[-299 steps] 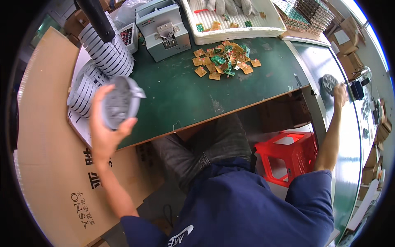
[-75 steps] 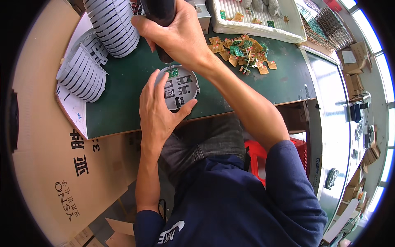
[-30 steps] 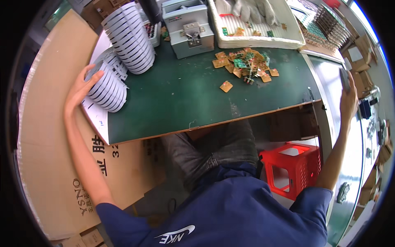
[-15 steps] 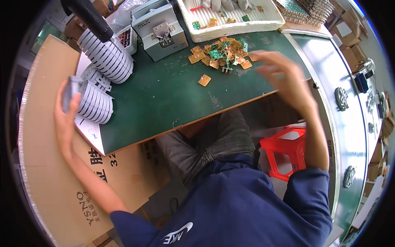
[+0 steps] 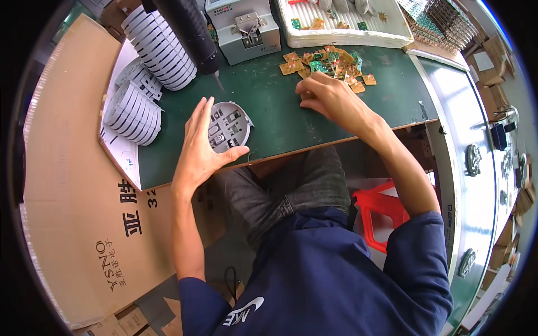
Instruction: Assembling small electrical or mechanical components into housings at a factory workstation using a pneumatic tool.
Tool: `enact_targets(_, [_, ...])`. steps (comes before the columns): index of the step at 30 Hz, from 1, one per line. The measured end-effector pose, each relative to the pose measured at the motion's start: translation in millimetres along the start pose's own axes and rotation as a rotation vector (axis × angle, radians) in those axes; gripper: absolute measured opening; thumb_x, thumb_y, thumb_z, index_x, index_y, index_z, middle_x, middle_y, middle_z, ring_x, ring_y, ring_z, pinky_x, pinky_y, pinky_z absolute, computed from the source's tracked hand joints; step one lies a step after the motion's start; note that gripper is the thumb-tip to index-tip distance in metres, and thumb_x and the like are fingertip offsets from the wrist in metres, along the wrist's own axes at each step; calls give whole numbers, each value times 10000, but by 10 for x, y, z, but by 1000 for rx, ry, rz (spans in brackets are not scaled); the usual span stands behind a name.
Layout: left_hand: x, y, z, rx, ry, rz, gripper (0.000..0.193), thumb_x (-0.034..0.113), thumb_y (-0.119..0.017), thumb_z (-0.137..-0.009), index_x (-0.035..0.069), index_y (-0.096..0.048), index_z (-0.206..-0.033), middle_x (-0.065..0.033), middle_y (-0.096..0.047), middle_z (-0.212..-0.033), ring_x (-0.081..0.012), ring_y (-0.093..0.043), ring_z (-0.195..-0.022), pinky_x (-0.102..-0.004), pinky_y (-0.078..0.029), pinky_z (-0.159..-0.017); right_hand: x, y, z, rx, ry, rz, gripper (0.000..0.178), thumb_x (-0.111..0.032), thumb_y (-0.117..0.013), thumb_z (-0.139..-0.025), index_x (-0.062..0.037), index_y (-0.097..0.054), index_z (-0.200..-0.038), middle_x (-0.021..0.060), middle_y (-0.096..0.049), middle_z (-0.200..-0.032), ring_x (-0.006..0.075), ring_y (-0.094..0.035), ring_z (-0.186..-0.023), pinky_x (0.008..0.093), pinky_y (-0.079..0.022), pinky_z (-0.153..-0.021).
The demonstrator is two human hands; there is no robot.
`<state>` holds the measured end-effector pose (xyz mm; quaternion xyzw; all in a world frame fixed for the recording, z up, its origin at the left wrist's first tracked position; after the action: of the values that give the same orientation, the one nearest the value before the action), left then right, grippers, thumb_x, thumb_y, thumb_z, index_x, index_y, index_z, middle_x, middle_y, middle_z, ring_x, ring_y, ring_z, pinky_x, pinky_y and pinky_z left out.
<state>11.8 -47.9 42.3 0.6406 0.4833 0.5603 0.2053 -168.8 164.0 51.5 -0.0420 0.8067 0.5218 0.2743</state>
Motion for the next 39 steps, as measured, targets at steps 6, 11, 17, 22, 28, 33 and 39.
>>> enact_targets(6, [36,7,-22,-83,-16,-15,1050,395,-906,-721,-9,-382,-1537,-224,-460,-1521,-359,-464,-1396,-446,-395,-1164,-93,-19,40,143,-96,-176,219,-69,-636,-1001,-7,-641,-1211,102,-692,-1116,161,-696,-864,317,-574,-750])
enact_targets(11, [29,-200,187,-40,80,1444,851,541,-575,-936,-23,-371,-1541,-222,-473,-1522,-370,-515,-1362,-481,-439,-1116,21,-227,12,170,-301,-737,245,-136,-540,-1080,24,-623,-1246,75,-669,-1154,137,-682,-924,291,-578,-795])
enact_targets(17, [182,-321,137,-74,237,2050,899,671,-380,-971,-26,-368,-1539,-347,-487,-1460,-452,-600,-1235,-529,-514,-1006,134,-425,-25,165,-384,-838,248,-118,-590,-1056,46,-605,-1242,70,-663,-1149,133,-681,-964,268,-568,-865])
enact_targets(22, [115,-295,150,-69,231,2070,915,705,-329,-983,-28,-388,-1526,-328,-509,-1449,-441,-609,-1227,-507,-535,-982,6,-329,-42,155,-352,-536,223,-57,-648,-1001,-3,-656,-1217,43,-689,-1184,129,-688,-1020,278,-551,-915])
enact_targets(28, [59,-279,138,-56,211,1982,891,692,-312,-1000,-28,-409,-1515,-319,-533,-1431,-428,-611,-1231,-507,-539,-975,-79,-255,-9,156,-297,-273,211,3,-688,-936,-9,-710,-1146,70,-712,-1179,161,-696,-1041,314,-546,-944])
enact_targets(33, [24,-294,123,-34,226,1766,940,714,-380,-969,-33,-369,-1540,-355,-461,-1485,-451,-575,-1271,-511,-521,-1003,-140,-168,75,235,-121,-71,216,10,-715,-904,-4,-708,-1120,102,-712,-1142,222,-706,-1031,334,-554,-926])
enact_targets(39, [218,-201,-64,59,-36,327,746,484,-791,-790,5,-645,-1344,-243,-528,-1462,-386,-498,-1323,-473,-404,-1114,-140,-98,59,185,-205,-208,277,12,-719,-903,-18,-696,-1178,78,-703,-1128,188,-689,-1033,317,-548,-914])
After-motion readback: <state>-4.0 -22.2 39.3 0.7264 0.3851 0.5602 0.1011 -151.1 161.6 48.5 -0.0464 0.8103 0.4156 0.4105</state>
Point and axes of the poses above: each hand's wrist, its own z-axis away from the middle knuckle, its own y-axis out of the back of the hand, x = y × z, the point moved 6 cm from there along -z, towards the middle knuckle
